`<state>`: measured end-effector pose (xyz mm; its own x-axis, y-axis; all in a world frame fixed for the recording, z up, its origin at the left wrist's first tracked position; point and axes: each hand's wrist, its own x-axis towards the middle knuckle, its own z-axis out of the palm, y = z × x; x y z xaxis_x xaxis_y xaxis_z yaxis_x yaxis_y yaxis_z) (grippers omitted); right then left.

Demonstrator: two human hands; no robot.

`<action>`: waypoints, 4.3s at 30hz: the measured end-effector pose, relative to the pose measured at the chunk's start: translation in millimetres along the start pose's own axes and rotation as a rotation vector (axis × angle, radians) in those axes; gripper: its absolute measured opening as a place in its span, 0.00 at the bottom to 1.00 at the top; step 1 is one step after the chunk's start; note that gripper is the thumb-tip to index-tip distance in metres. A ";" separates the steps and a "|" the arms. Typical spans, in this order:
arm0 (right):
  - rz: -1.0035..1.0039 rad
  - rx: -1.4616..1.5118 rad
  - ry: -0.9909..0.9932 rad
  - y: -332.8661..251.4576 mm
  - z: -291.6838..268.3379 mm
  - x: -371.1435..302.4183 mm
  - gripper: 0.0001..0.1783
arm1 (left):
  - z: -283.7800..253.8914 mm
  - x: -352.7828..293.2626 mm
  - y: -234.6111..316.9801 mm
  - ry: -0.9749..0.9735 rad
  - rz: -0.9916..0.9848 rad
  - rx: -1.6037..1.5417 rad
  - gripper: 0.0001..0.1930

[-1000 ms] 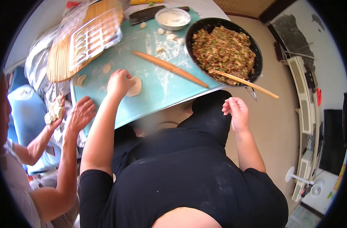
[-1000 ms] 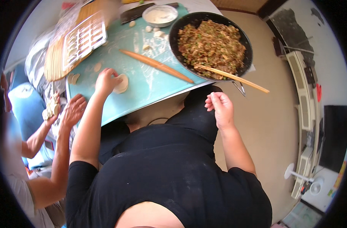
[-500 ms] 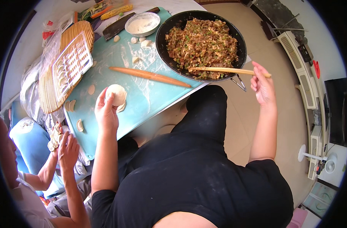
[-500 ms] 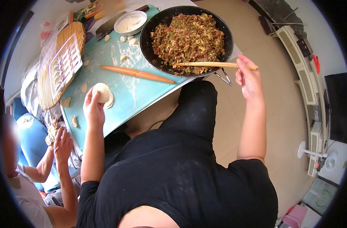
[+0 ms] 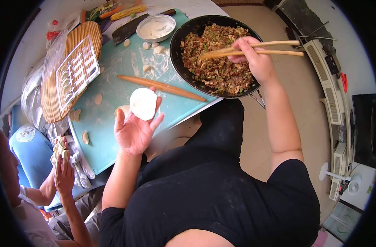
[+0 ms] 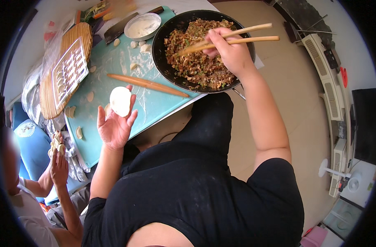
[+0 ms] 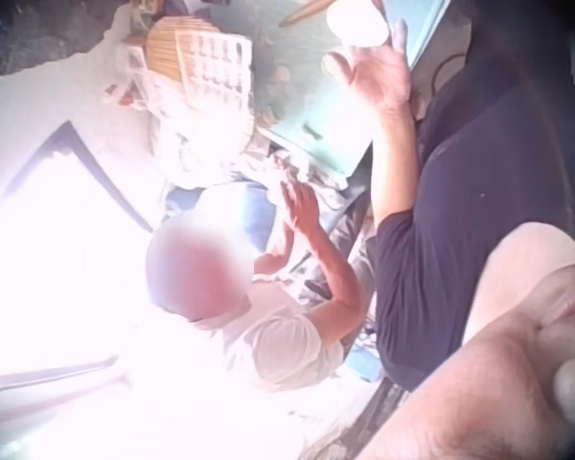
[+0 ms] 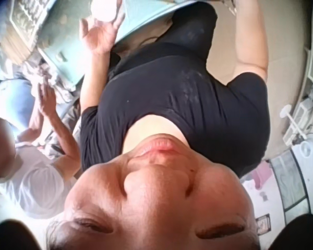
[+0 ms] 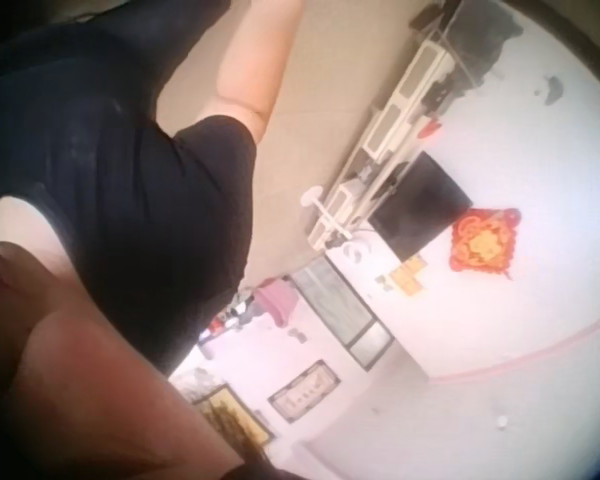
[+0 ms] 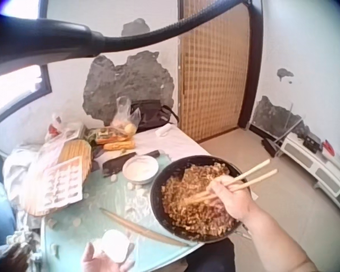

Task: The person makes dumplings by placing a meat and vegetable filling onto round dough wrappers using chopsticks. They fold and pleat the edges of the wrappers to seal the dumplings and place the finished units into a plastic tray. A second person is visible in the background also making dumplings.

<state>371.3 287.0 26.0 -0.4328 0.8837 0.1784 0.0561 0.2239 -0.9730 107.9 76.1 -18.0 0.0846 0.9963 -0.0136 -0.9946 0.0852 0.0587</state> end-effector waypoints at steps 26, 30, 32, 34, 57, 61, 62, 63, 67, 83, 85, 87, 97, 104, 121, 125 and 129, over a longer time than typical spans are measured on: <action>-0.320 -0.299 0.001 57.2 55.0 13.5 0.12 | -34.2 15.2 -22.2 0.222 -0.048 0.055 0.27; -0.247 -0.212 0.075 60.0 67.1 -2.4 0.12 | -34.3 21.1 -22.9 0.296 -0.053 0.052 0.25; -0.120 -0.078 0.145 52.6 70.2 -13.8 0.13 | -30.9 25.8 -24.6 0.364 -0.042 0.098 0.22; 0.028 0.044 0.213 44.3 66.4 -20.7 0.15 | -26.7 30.3 -25.8 0.409 -0.028 0.152 0.21; -0.045 0.350 0.417 -1.9 74.0 -104.9 0.17 | 8.1 107.9 -69.8 0.364 0.095 0.353 0.19; -0.543 -0.398 0.196 -14.2 75.2 -114.8 0.06 | 2.7 103.5 -69.3 0.372 0.099 0.522 0.15; -0.548 -0.389 0.139 -22.0 75.2 -114.6 0.07 | 1.2 102.1 -68.8 0.365 0.105 0.569 0.14; -0.548 -0.391 0.117 -26.0 74.2 -114.5 0.07 | 2.7 101.3 -68.2 0.388 0.106 0.574 0.14; -0.482 -0.390 0.056 -43.3 56.9 -111.1 0.05 | 0.5 96.9 -59.7 0.396 0.087 0.509 0.16; -0.084 0.472 0.106 -24.3 7.8 -87.1 0.17 | 23.6 52.5 -42.8 0.113 -0.346 0.393 0.37; -0.097 0.523 0.115 -23.0 2.4 -86.5 0.17 | 23.6 49.3 -41.6 0.129 -0.345 0.393 0.36; -0.107 0.567 0.151 -27.2 0.5 -85.3 0.17 | 22.1 47.1 -41.5 0.132 -0.349 0.399 0.36; -0.084 0.542 0.041 -28.6 -3.7 -82.1 0.18 | 28.1 36.9 -44.8 0.184 -0.361 0.392 0.33; -0.083 0.512 -0.112 -26.7 1.8 -76.1 0.18 | 30.3 29.8 -47.1 0.118 -0.471 0.414 0.34; -0.003 0.712 0.029 -16.3 19.1 -77.3 0.16 | 25.5 22.5 -45.9 0.169 -0.401 0.371 0.31; 0.110 0.663 0.086 -2.3 27.2 -82.4 0.17 | 24.8 21.6 -45.8 0.191 -0.334 0.374 0.31; 0.041 0.681 0.127 -4.9 27.8 -84.6 0.17 | 17.6 20.7 -43.1 0.184 -0.329 0.391 0.33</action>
<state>382.7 199.8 11.6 -0.3311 0.9366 0.1145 -0.5248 -0.0820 -0.8473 153.6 93.2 -3.2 0.3405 0.9016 -0.2667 -0.8181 0.4239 0.3887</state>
